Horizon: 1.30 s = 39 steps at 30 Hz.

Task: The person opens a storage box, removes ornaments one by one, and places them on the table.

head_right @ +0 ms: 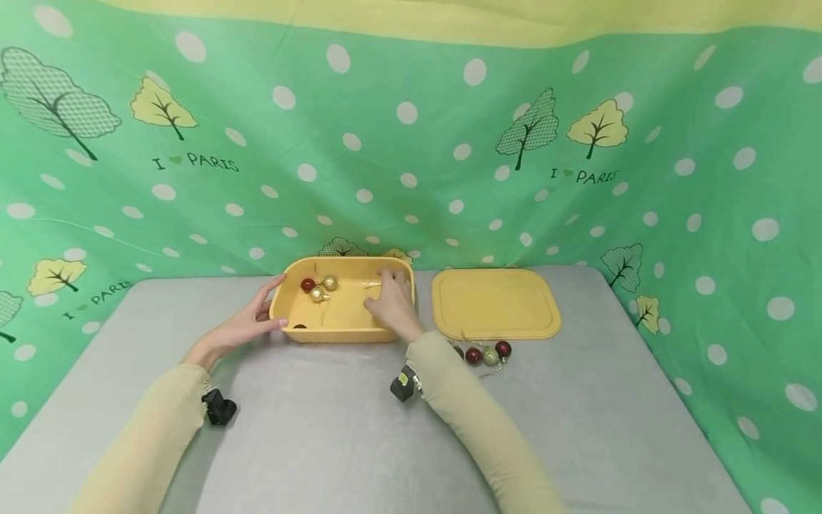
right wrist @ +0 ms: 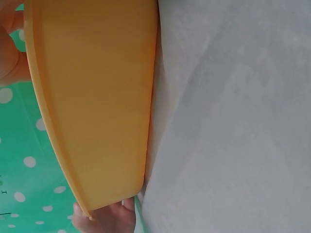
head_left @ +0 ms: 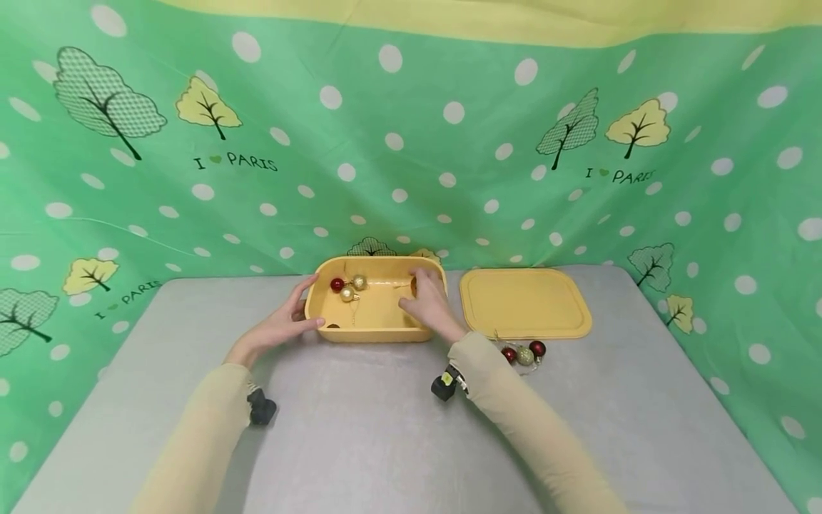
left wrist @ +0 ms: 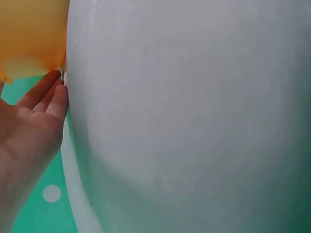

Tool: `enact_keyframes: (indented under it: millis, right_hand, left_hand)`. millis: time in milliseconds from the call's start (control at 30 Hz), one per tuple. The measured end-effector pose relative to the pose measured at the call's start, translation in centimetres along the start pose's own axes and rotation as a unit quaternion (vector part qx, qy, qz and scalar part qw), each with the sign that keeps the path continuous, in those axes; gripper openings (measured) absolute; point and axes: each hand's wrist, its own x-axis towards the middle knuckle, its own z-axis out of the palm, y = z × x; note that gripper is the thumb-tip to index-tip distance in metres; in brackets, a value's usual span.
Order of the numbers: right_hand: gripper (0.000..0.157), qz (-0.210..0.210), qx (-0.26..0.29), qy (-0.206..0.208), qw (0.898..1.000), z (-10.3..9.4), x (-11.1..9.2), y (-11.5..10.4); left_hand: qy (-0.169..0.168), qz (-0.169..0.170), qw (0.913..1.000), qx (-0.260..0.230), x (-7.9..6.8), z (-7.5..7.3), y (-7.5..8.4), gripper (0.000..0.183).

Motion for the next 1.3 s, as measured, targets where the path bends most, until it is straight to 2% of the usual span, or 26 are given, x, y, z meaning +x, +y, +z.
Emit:
enact_keyframes:
  millis: [300,433,600,767,933,1167,1300]
  right_hand:
    - [0.064,0.023,-0.045,-0.007,0.999,0.8,0.4,-0.3]
    - [0.057,0.022,-0.054,0.0,0.998,1.1,0.6,-0.1]
    - [0.05,0.022,-0.039,-0.003,0.999,1.0,0.7,0.0]
    - [0.045,0.032,-0.001,-0.031,0.999,0.7,0.7,-0.1]
    - [0.041,0.025,0.056,-0.059,0.996,0.5,0.8,-0.1]
    - [0.04,0.017,0.106,-0.101,0.989,0.5,0.8,0.2]
    - [0.042,-0.006,0.165,-0.108,0.98,0.4,0.6,0.3]
  left_hand:
    - [0.0,0.008,0.9999,0.013,-0.1,0.1,0.4,0.093]
    - [0.002,0.004,0.9999,0.01,-0.2,0.1,0.1,0.092]
    - [0.0,0.01,0.9999,0.005,-0.2,0.1,0.0,0.092]
    - [0.001,0.014,0.9999,0.002,-0.1,0.1,-0.1,0.092]
    - [0.003,0.009,1.0,0.0,-0.1,0.1,-0.1,0.092]
    - [0.004,0.01,0.9999,0.0,-0.2,0.2,0.0,0.091]
    - [0.005,0.012,0.9999,0.004,-0.1,0.2,-0.1,0.091]
